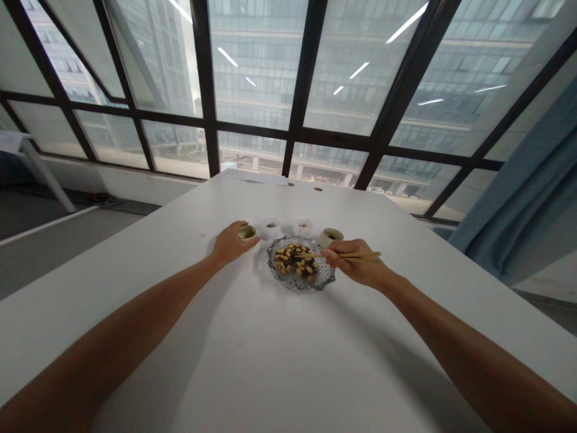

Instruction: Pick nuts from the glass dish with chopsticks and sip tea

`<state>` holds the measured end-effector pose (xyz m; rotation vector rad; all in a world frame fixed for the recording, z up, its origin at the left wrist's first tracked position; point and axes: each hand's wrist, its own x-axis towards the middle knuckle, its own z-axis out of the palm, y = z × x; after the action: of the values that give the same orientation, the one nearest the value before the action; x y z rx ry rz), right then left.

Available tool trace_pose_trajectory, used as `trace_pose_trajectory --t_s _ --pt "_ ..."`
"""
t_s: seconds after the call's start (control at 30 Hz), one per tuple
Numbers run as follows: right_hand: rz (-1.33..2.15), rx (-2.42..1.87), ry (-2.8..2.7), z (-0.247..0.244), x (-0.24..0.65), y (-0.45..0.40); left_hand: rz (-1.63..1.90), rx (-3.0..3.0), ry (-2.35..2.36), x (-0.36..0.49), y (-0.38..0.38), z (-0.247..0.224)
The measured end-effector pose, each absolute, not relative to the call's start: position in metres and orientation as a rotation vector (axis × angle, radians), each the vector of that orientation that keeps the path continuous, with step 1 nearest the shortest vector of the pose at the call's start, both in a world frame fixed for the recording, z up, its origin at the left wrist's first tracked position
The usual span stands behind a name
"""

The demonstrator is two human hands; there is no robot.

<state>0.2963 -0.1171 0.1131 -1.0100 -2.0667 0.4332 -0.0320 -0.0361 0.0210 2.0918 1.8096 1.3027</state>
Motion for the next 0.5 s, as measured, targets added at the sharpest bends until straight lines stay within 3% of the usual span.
trace_pose_trajectory --t_s 0.1,0.5 --pt "0.454 -1.021 -2.177 0.112 0.3 -0.118 1.288 2.087 1.826 -0.032 -0.036 0.021" --pt "0.807 -1.079 -1.433 0.088 0.324 -0.111 1.244 2.079 1.854 -0.029 -0.04 0.024"
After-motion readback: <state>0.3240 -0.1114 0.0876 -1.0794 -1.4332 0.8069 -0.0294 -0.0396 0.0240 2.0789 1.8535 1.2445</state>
